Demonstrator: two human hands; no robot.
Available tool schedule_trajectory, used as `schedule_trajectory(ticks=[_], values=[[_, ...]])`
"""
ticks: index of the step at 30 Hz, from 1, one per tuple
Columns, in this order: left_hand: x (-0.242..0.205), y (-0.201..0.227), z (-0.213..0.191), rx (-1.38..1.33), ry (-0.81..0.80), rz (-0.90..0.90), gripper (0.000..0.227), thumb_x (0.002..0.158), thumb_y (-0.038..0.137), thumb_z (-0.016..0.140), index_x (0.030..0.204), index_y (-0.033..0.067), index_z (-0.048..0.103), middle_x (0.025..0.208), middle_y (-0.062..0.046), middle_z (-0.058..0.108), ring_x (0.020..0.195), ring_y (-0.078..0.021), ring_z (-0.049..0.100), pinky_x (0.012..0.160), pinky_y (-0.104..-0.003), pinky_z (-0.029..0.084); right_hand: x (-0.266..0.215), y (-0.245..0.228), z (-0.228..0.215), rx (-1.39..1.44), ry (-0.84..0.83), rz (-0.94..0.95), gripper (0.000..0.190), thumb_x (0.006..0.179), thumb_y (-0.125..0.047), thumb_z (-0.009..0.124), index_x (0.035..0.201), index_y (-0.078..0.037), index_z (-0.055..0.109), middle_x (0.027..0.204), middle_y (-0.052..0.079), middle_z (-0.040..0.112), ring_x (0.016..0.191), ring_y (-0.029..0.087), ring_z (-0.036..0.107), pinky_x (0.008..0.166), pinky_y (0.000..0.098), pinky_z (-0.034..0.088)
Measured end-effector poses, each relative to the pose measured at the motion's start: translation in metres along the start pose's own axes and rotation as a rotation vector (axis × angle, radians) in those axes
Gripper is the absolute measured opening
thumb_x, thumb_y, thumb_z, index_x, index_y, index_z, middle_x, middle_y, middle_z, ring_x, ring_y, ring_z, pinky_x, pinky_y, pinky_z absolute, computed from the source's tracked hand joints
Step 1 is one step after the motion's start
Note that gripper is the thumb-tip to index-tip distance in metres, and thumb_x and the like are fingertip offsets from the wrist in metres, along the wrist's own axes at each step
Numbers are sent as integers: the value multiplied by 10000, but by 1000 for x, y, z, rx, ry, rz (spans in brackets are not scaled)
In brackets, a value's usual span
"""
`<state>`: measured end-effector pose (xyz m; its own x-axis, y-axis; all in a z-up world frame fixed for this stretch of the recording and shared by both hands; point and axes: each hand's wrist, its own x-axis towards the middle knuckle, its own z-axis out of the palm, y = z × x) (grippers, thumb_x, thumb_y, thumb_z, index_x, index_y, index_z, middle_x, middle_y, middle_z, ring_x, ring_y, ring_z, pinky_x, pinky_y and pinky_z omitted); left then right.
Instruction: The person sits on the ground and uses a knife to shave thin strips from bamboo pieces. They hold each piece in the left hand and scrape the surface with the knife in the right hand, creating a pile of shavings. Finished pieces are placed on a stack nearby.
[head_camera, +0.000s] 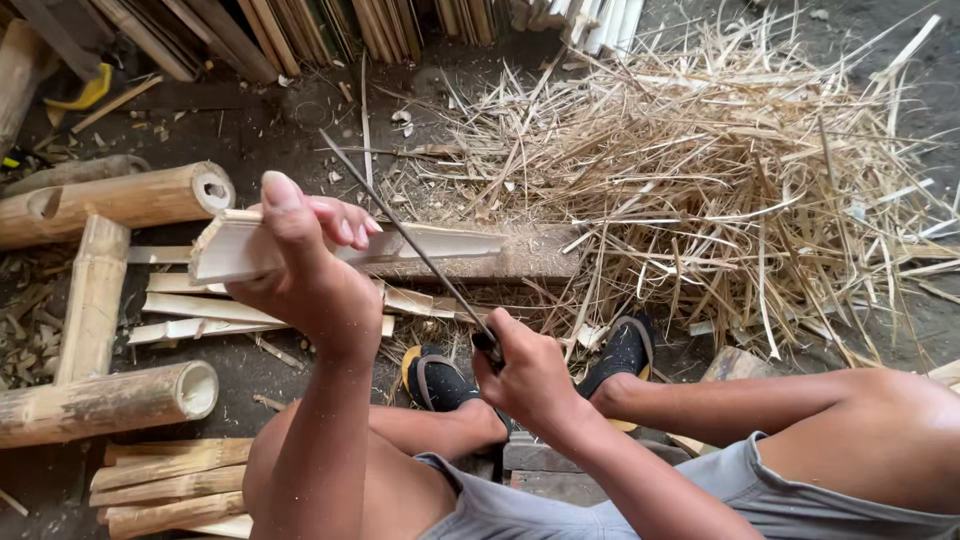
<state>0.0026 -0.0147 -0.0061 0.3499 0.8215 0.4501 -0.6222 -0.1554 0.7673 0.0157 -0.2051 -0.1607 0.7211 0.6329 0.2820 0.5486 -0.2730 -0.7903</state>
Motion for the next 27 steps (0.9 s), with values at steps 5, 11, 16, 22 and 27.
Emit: schedule_trajectory(ticks=[5, 11, 16, 22, 27], values=[[21, 0, -14, 26, 150, 22, 416, 1097, 234, 652, 744, 72, 505, 641, -57, 509, 544, -161, 488, 563, -368, 471, 25, 102, 39, -155, -366, 815, 414, 916, -77, 613, 1308, -26, 492, 781, 183, 710, 631, 305, 696, 551, 440, 590], [41, -4, -23, -19, -68, -101, 428, 1082, 231, 656, 709, 87, 503, 599, -43, 490, 510, -169, 511, 532, -368, 501, 20, 122, 9, -312, -330, 630, 355, 867, -180, 648, 1176, -22, 574, 788, 240, 696, 725, 419, 691, 683, 541, 551], [30, 4, -27, -80, -397, -235, 409, 1072, 165, 636, 704, 43, 507, 584, -80, 527, 476, -146, 497, 506, -332, 478, -13, 11, -37, -20, -200, 275, 211, 824, -130, 670, 939, -35, 520, 655, 224, 641, 656, 459, 664, 561, 538, 498], [33, 10, -28, -114, -339, -170, 375, 1053, 106, 585, 694, 59, 488, 567, -54, 493, 464, -143, 474, 498, -361, 494, 20, 27, -15, -16, -257, 518, 228, 869, -79, 617, 1068, -47, 513, 688, 190, 668, 583, 365, 680, 503, 485, 540], [47, -1, -26, -71, -214, -157, 390, 1064, 126, 590, 689, 67, 502, 576, -53, 487, 453, -138, 463, 506, -359, 483, 30, 92, -8, -230, -412, 693, 187, 935, -71, 598, 1105, -37, 530, 748, 175, 690, 541, 252, 645, 461, 410, 518]])
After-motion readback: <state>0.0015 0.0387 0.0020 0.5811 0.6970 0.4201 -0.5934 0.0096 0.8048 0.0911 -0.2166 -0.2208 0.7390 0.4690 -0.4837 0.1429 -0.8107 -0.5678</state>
